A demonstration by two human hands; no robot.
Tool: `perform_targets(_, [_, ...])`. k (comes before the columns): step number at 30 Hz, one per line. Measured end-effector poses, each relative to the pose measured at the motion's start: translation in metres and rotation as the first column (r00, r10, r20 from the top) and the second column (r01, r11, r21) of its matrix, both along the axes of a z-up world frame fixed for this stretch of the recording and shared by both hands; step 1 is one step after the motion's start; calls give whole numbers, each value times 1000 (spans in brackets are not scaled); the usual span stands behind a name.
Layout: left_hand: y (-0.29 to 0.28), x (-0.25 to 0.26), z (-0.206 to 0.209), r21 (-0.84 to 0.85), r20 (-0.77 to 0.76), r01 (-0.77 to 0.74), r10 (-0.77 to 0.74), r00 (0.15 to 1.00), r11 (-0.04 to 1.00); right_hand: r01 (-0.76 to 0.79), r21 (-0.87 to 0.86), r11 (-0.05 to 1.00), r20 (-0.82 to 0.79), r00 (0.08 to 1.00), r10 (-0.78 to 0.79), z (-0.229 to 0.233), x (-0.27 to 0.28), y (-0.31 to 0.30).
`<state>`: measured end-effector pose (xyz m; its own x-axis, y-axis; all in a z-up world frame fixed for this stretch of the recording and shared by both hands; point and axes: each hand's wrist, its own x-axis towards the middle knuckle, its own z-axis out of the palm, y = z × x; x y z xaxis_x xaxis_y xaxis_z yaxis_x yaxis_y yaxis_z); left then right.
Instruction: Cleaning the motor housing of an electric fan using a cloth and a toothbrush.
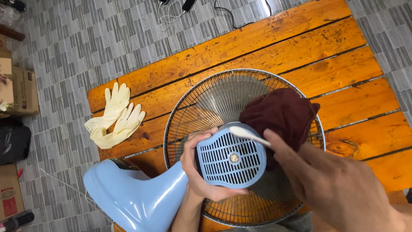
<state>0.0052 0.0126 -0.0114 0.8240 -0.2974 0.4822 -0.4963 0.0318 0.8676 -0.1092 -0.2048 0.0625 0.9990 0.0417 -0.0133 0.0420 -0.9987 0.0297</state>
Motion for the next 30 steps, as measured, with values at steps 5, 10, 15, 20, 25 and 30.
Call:
perform_targets(5, [0, 0, -2, -11, 13, 10, -10, 1000, 1000, -105, -110, 988, 230, 965, 129, 3, -39, 14])
perform_targets(10, [4, 1, -6, -26, -17, 35, -36, 999, 999, -15, -403, 915, 137, 988, 77, 16, 8, 24])
perform_targets(15, [3, 2, -2, -31, 11, 36, -35, 999, 999, -30, -241, 970, -292, 955, -43, 24, -29, 30])
perform_targets(20, [4, 3, 4, 51, 41, -24, 21, 999, 998, 75, -472, 878, 212, 977, 30, 16, 5, 45])
perform_targets(25, [3, 7, 3, -27, 53, 33, -32, 998, 999, 137, -279, 950, -634, 717, -290, 43, -28, 55])
perform_targets(30, [4, -2, 7, 41, 66, -5, 3, 998, 999, 19, -535, 845, 119, 991, 53, 20, -7, 50])
